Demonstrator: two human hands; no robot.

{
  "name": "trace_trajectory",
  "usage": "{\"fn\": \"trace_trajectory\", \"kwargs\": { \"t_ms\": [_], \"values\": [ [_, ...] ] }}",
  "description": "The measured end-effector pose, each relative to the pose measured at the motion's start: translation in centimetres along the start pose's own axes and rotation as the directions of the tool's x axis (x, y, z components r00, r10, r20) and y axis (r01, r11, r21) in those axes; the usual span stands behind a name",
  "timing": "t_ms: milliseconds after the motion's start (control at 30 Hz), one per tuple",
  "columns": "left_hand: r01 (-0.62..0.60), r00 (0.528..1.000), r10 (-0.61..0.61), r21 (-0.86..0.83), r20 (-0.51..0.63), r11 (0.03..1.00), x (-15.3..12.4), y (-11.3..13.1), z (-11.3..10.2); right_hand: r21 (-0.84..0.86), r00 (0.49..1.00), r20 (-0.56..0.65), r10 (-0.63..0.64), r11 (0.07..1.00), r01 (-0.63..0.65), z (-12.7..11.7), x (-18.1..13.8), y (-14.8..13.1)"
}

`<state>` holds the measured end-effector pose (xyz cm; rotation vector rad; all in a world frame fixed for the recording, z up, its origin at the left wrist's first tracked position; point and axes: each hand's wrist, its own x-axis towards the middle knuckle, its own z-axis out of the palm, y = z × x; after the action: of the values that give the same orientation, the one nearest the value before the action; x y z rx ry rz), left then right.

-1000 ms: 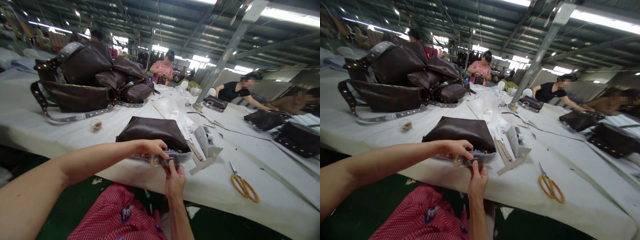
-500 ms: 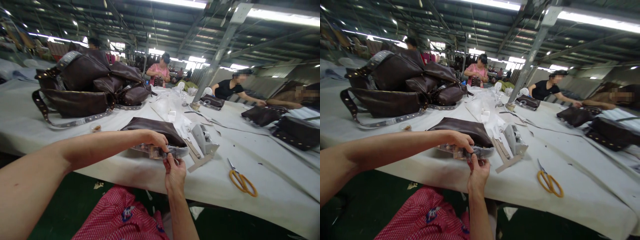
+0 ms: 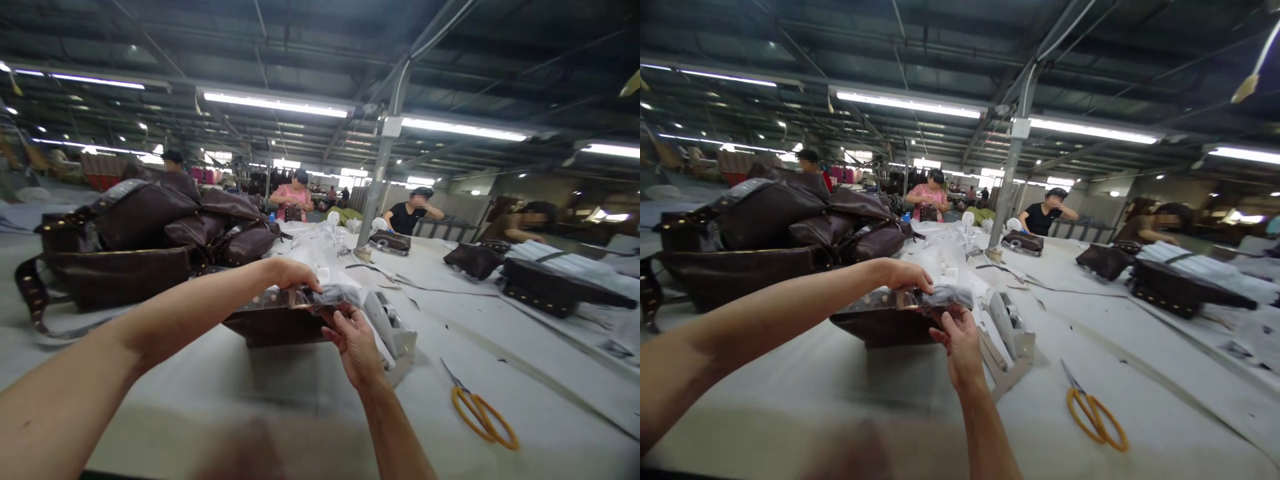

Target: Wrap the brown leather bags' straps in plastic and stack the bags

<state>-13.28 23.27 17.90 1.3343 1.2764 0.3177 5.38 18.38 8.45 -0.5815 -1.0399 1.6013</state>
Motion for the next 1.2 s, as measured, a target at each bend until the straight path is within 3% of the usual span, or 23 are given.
{"fn": "trace_trajectory", "kwargs": {
  "t_ms": [67, 133, 200, 267, 333, 367, 400, 433, 467, 533, 567, 633, 733, 867, 1000, 1067, 1200],
  "values": [
    [0.004, 1.000, -0.003, 0.025, -0.019, 1.000, 0.3, 0.3, -1.0, -0.206, 0.998, 0.013, -0.069, 0.976, 0.070, -0.4, 1.0, 0.1],
    [0.013, 1.000, -0.012, 0.049, -0.025, 0.999, 0.6, 0.3, -1.3, -0.499, 0.965, -0.007, -0.261, 0.838, 0.222, -1.1, 1.7, 0.5],
    [0.023, 0.999, -0.022, 0.063, -0.026, 0.998, 1.0, 0.2, -1.2, -0.740, 0.850, 0.057, -0.524, 0.550, 0.388, -1.7, 2.1, 0.6],
    [0.031, 0.999, -0.028, 0.067, -0.033, 0.997, 1.4, 0.1, -0.8, -0.827, 0.693, 0.220, -0.686, 0.245, 0.505, -2.2, 2.2, 0.2],
    [0.038, 0.998, -0.035, 0.066, -0.050, 0.997, 1.7, 0.2, -0.3, -0.807, 0.590, 0.350, -0.728, 0.086, 0.584, -2.5, 2.0, -0.6],
    [0.042, 0.997, -0.039, 0.065, -0.061, 0.997, 1.8, 0.3, 0.0, -0.794, 0.575, 0.361, -0.734, 0.081, 0.602, -2.6, 1.8, -1.0],
    [0.046, 0.996, -0.041, 0.065, -0.074, 0.997, 1.8, 0.4, 0.3, -0.793, 0.597, 0.328, -0.732, 0.130, 0.595, -2.8, 1.5, -1.3],
    [0.048, 0.995, -0.042, 0.066, -0.089, 0.997, 1.8, 0.5, 0.6, -0.795, 0.661, 0.256, -0.705, 0.235, 0.559, -2.9, 1.3, -1.5],
    [0.048, 0.993, -0.040, 0.070, -0.107, 0.996, 1.8, 0.6, 1.0, -0.781, 0.759, 0.153, -0.632, 0.394, 0.485, -3.1, 0.9, -1.5],
    [0.044, 0.988, -0.031, 0.084, -0.149, 0.995, 1.6, 0.7, 2.0, -0.630, 0.941, -0.057, -0.334, 0.743, 0.226, -3.3, 0.2, -1.0],
    [0.041, 0.986, -0.025, 0.096, -0.167, 0.995, 1.4, 0.7, 2.7, -0.493, 0.981, -0.113, -0.160, 0.866, 0.085, -3.2, -0.2, -0.6],
    [0.032, 0.981, -0.007, 0.121, -0.196, 0.992, 0.9, 0.6, 4.2, -0.202, 0.990, -0.131, 0.056, 0.976, -0.082, -2.8, -0.9, 0.4],
    [-0.035, 0.952, 0.127, 0.312, -0.279, 0.949, -0.1, 0.0, 6.7, 0.045, 0.979, -0.185, 0.083, 0.996, -0.076, -1.6, -2.0, 1.8],
    [-0.049, 0.854, 0.377, 0.667, -0.358, 0.744, -1.1, -1.6, 9.7, 0.147, 0.968, -0.242, 0.068, 0.989, -0.033, -1.0, -3.4, 3.1],
    [-0.077, 0.806, 0.484, 0.750, -0.341, 0.657, -1.7, -3.1, 11.6, 0.183, 0.964, -0.253, 0.085, 0.982, -0.038, -2.1, -4.8, 4.2],
    [-0.134, 0.826, 0.488, 0.741, -0.283, 0.658, -2.2, -3.4, 11.7, 0.175, 0.962, -0.260, 0.081, 0.984, -0.036, -2.9, -5.2, 4.5],
    [-0.187, 0.946, 0.303, 0.572, -0.115, 0.798, -3.4, -3.6, 10.2, 0.185, 0.970, -0.235, 0.068, 0.982, -0.024, -3.5, -5.3, 4.2]
  ]
}}
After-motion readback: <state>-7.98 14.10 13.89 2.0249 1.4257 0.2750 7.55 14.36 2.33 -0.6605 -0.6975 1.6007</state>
